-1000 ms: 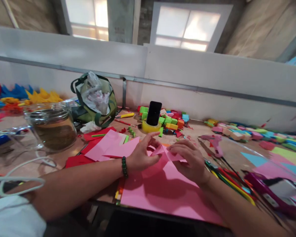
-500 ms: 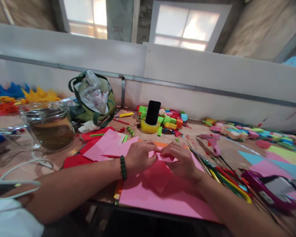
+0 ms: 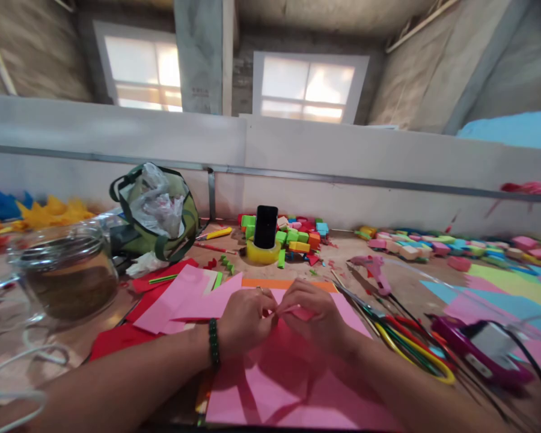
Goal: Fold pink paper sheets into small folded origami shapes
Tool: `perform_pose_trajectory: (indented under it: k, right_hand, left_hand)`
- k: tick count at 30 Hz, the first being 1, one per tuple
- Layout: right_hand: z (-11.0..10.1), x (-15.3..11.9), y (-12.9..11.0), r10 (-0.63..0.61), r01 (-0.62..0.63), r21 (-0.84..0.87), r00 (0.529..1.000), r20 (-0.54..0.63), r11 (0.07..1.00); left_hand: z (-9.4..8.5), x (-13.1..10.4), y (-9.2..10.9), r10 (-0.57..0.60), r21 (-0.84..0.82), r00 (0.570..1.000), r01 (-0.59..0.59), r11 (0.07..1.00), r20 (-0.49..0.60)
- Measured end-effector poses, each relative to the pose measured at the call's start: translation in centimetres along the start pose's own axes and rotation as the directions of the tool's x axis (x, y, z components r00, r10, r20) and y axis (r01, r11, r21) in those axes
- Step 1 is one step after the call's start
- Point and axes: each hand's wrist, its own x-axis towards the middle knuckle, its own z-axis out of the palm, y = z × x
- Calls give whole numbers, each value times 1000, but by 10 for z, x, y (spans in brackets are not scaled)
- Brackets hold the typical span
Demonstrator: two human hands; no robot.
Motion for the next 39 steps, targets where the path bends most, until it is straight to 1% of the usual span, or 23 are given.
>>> perform_pose_trajectory:
  k: [3, 5, 8, 10, 12, 14, 16, 18, 19, 21, 23, 24, 25, 28, 31, 33, 37, 39]
  right_hand:
    - [-3, 1, -3, 110, -109, 72, 994, -7, 991]
    - [-2, 0, -1, 216, -216, 95, 976, 14, 972]
    - [3, -2, 7, 381, -383, 99, 924, 43, 918]
    - [6, -4, 11, 447, -452, 124, 892, 67, 883]
    - [9, -4, 14, 477, -486, 167, 874, 96, 858]
    - [9, -4, 15, 482, -491, 188, 871, 91, 851]
    - [8, -3, 16, 483, -484, 176, 874, 55, 857]
    - [5, -2, 19, 510, -509, 171, 859, 45, 844]
    - [4, -2, 21, 549, -549, 194, 834, 59, 813]
    - [3, -2, 28, 645, -647, 276, 756, 112, 710]
    - [3, -3, 34, 712, -712, 352, 684, 157, 607]
    - [4, -3, 37, 729, -726, 377, 664, 167, 575]
    - [4, -3, 39, 737, -730, 393, 655, 170, 558]
    - [4, -4, 42, 751, -734, 420, 639, 164, 534]
    - [5, -3, 41, 761, -734, 432, 632, 149, 524]
    - [5, -2, 41, 757, -725, 442, 637, 142, 527]
    - [7, -2, 39, 733, -696, 472, 666, 141, 541]
    - [7, -3, 39, 729, -691, 480, 669, 143, 540]
  left_hand:
    - [-1, 2, -2, -23, -24, 1000, 23, 999, 6]
    - [0, 3, -4, -50, -43, 999, 51, 998, 4]
    - [3, 4, -7, -75, -81, 997, 75, 994, -1]
    - [6, 4, -10, -80, -158, 996, 84, 984, 30]
    - [9, 4, -11, -95, -271, 993, 109, 956, 67]
    - [11, 6, -13, -122, -361, 989, 143, 922, 79]
    - [10, 8, -15, -164, -413, 985, 173, 894, 56]
    - [8, 12, -19, -231, -472, 973, 207, 857, 6]
    - [7, 14, -22, -272, -500, 962, 226, 836, -21]
    - [5, 19, -29, -348, -540, 935, 257, 802, -73]
    - [4, 21, -37, -388, -545, 915, 269, 794, -113]
    - [4, 22, -41, -402, -547, 907, 275, 791, -125]
    - [4, 23, -43, -411, -550, 902, 280, 787, -129]
    - [4, 22, -45, -425, -563, 898, 293, 773, -116]
    - [4, 21, -39, -429, -583, 898, 300, 755, -93]
    - [4, 20, -33, -423, -601, 904, 306, 738, -58]
    - [3, 18, -24, -390, -641, 920, 314, 701, 24]
    - [3, 17, -21, -385, -655, 922, 321, 684, 49]
